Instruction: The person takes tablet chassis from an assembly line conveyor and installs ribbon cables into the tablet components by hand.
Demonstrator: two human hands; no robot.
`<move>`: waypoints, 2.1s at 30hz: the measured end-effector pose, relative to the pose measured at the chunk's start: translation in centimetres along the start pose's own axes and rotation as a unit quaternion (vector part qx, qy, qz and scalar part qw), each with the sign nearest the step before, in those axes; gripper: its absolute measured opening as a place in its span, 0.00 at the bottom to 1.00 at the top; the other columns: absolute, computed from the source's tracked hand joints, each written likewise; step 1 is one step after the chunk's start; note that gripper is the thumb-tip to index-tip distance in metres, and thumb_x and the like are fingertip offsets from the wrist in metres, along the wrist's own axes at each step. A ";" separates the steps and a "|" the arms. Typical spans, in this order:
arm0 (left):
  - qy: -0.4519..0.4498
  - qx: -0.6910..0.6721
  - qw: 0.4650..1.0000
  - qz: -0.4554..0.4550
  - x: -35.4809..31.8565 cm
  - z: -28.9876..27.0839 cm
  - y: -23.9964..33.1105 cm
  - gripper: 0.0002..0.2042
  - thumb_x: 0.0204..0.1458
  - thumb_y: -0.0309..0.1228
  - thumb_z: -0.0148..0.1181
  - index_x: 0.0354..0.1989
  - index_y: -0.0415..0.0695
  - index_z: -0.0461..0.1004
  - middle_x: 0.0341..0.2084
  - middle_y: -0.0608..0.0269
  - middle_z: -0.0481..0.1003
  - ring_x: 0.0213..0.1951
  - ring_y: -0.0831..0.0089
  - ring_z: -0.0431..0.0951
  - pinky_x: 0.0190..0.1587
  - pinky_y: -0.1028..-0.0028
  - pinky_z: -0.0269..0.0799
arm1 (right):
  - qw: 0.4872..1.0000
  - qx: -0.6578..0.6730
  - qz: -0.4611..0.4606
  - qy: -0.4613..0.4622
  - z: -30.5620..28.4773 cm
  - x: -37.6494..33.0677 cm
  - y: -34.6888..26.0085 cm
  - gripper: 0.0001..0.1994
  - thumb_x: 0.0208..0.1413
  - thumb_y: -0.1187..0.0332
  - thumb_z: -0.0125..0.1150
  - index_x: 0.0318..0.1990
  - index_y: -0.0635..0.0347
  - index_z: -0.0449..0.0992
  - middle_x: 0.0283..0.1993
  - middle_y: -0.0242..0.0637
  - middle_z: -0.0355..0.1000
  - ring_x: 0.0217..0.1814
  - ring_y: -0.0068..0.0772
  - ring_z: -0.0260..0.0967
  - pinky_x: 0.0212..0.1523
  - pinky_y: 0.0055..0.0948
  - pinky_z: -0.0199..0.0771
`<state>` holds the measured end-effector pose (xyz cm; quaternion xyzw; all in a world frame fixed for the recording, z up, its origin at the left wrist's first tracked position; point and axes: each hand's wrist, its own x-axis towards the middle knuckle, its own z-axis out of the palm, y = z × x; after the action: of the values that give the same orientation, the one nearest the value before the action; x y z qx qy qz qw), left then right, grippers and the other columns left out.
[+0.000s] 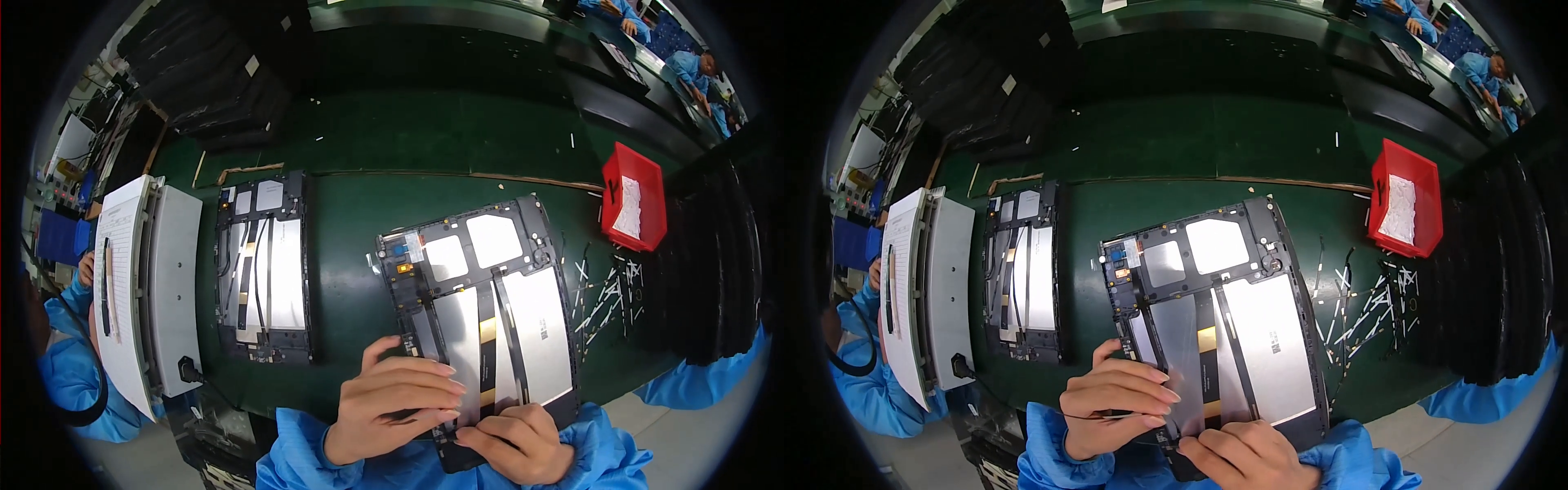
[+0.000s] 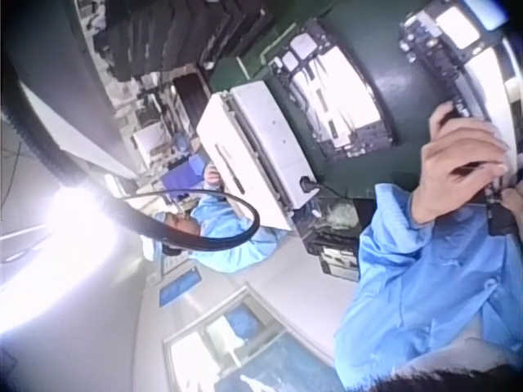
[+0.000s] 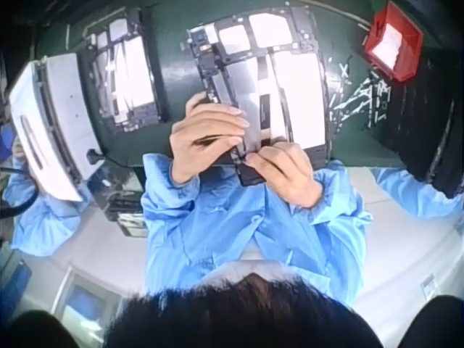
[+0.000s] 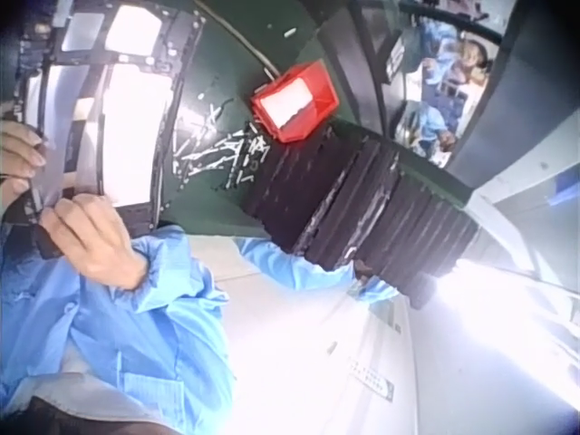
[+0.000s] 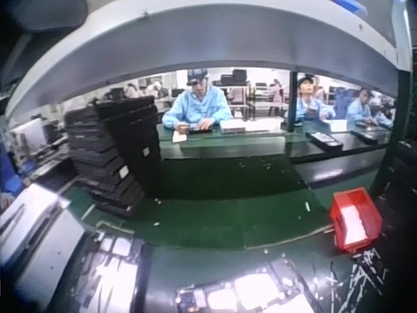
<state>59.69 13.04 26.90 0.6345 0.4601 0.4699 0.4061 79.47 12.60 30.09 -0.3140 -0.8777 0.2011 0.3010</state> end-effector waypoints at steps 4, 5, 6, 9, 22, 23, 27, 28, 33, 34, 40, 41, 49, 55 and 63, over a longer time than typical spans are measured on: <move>0.016 -0.012 1.000 0.005 0.1 0.1 -0.1 0.04 0.39 0.29 0.67 0.26 0.49 0.81 0.29 0.70 0.79 0.42 0.74 0.76 0.59 0.67 0.50 | 1.000 -0.010 -0.010 -0.002 0.2 -0.2 0.2 0.17 0.31 0.73 0.58 0.35 0.63 0.77 0.35 0.37 0.69 0.34 0.35 0.67 0.34 0.28 0.69; 0.015 -0.013 1.000 0.006 0.4 0.0 0.0 0.04 0.39 0.29 0.67 0.26 0.49 0.81 0.29 0.70 0.79 0.42 0.74 0.76 0.59 0.67 0.50 | 1.000 -0.015 -0.019 -0.009 0.3 -0.2 0.2 0.17 0.31 0.73 0.58 0.35 0.63 0.77 0.35 0.37 0.69 0.34 0.36 0.67 0.33 0.28 0.69; 0.014 0.046 0.999 0.024 0.9 -0.1 0.3 0.04 0.38 0.30 0.68 0.25 0.49 0.81 0.28 0.69 0.79 0.43 0.72 0.76 0.60 0.65 0.48 | 0.999 -0.017 -0.030 -0.017 0.3 -0.3 0.2 0.17 0.31 0.73 0.58 0.35 0.63 0.77 0.35 0.37 0.69 0.34 0.36 0.67 0.33 0.28 0.69; 0.006 0.137 0.989 0.047 1.8 -0.1 0.4 0.05 0.37 0.33 0.69 0.25 0.54 0.81 0.30 0.74 0.79 0.45 0.72 0.74 0.61 0.61 0.44 | 0.999 -0.011 -0.030 -0.004 0.4 -0.1 0.1 0.17 0.31 0.73 0.58 0.36 0.63 0.77 0.35 0.37 0.69 0.35 0.36 0.67 0.33 0.28 0.70; -0.025 0.164 0.986 -0.009 2.9 0.3 0.1 0.04 0.38 0.29 0.67 0.23 0.54 0.80 0.33 0.75 0.78 0.46 0.76 0.72 0.64 0.64 0.37 | 1.000 -0.008 -0.012 -0.008 0.2 0.3 0.2 0.15 0.33 0.74 0.59 0.35 0.62 0.77 0.32 0.35 0.69 0.33 0.33 0.67 0.33 0.27 0.70; -0.028 0.161 0.986 -0.012 2.9 0.2 0.0 0.04 0.38 0.29 0.67 0.23 0.54 0.80 0.33 0.75 0.78 0.46 0.76 0.72 0.65 0.64 0.37 | 1.000 -0.009 -0.012 -0.011 0.2 0.3 0.3 0.15 0.33 0.74 0.59 0.35 0.62 0.77 0.32 0.35 0.69 0.33 0.33 0.67 0.33 0.28 0.70; -0.025 0.151 0.988 -0.011 2.8 0.2 0.0 0.03 0.38 0.29 0.67 0.23 0.53 0.80 0.33 0.75 0.79 0.47 0.76 0.72 0.64 0.64 0.37 | 1.000 -0.007 -0.010 -0.020 0.0 0.2 0.1 0.15 0.32 0.73 0.59 0.35 0.62 0.77 0.32 0.35 0.69 0.34 0.33 0.67 0.33 0.28 0.70; -0.024 0.152 0.988 -0.009 2.8 0.2 0.0 0.03 0.38 0.29 0.67 0.23 0.53 0.80 0.33 0.75 0.79 0.47 0.76 0.72 0.64 0.64 0.37 | 1.000 -0.007 -0.012 -0.019 0.0 0.2 0.1 0.15 0.32 0.73 0.59 0.35 0.62 0.77 0.32 0.35 0.69 0.34 0.33 0.67 0.33 0.28 0.70; -0.025 0.161 0.987 -0.008 2.9 0.1 0.0 0.03 0.38 0.30 0.68 0.23 0.53 0.80 0.32 0.74 0.79 0.46 0.76 0.73 0.64 0.65 0.39 | 1.000 -0.014 -0.017 -0.016 0.2 0.0 0.2 0.15 0.33 0.73 0.59 0.34 0.63 0.77 0.35 0.36 0.71 0.34 0.32 0.67 0.33 0.27 0.70; -0.024 0.163 0.986 -0.008 2.9 0.0 0.1 0.03 0.38 0.30 0.68 0.23 0.53 0.80 0.32 0.74 0.79 0.46 0.76 0.73 0.64 0.65 0.39 | 1.000 -0.014 -0.018 -0.016 0.3 0.1 0.2 0.15 0.33 0.73 0.59 0.34 0.63 0.77 0.35 0.36 0.71 0.34 0.32 0.67 0.33 0.27 0.70; -0.020 0.173 0.984 -0.028 3.0 0.2 0.6 0.04 0.38 0.31 0.68 0.25 0.53 0.80 0.27 0.74 0.78 0.46 0.75 0.73 0.63 0.63 0.40 | 0.999 -0.041 -0.013 -0.004 0.2 0.2 -0.1 0.11 0.36 0.75 0.59 0.32 0.63 0.77 0.44 0.36 0.74 0.33 0.30 0.66 0.30 0.24 0.68; -0.009 0.153 0.987 -0.044 2.9 0.2 0.7 0.06 0.38 0.32 0.69 0.27 0.53 0.79 0.28 0.72 0.77 0.46 0.72 0.73 0.63 0.61 0.41 | 0.999 -0.044 -0.011 -0.001 0.1 0.3 -0.2 0.10 0.37 0.75 0.60 0.32 0.62 0.76 0.43 0.35 0.74 0.32 0.29 0.65 0.30 0.24 0.68; 0.007 0.298 0.952 0.067 -2.8 -0.3 -1.0 0.26 0.49 0.63 0.40 0.44 0.64 0.77 0.46 0.70 0.69 0.54 0.67 0.59 0.62 0.60 0.37 | 0.999 -0.016 0.017 -0.045 -1.2 0.8 -0.4 0.14 0.36 0.75 0.60 0.36 0.63 0.75 0.46 0.38 0.71 0.33 0.34 0.66 0.32 0.28 0.70; -0.015 0.338 0.938 0.077 -1.7 0.3 -1.5 0.32 0.51 0.66 0.26 0.44 0.66 0.77 0.48 0.69 0.68 0.55 0.65 0.57 0.61 0.60 0.38 | 0.986 -0.026 0.060 -0.150 -2.0 1.7 -0.4 0.21 0.44 0.58 0.61 0.43 0.63 0.74 0.27 0.33 0.62 0.28 0.31 0.63 0.31 0.26 0.65; 0.024 0.317 0.944 0.094 -1.3 0.7 -1.8 0.32 0.54 0.63 0.23 0.44 0.66 0.77 0.49 0.68 0.68 0.57 0.65 0.55 0.62 0.62 0.35 | 0.968 0.040 0.050 -0.243 -3.6 1.5 -0.8 0.31 0.43 0.50 0.63 0.49 0.66 0.71 0.23 0.31 0.60 0.25 0.28 0.61 0.27 0.24 0.63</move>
<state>59.87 12.20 24.75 0.7593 0.5329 0.3512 0.1270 80.57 13.61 33.74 -0.2871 -0.8989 0.3210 0.0803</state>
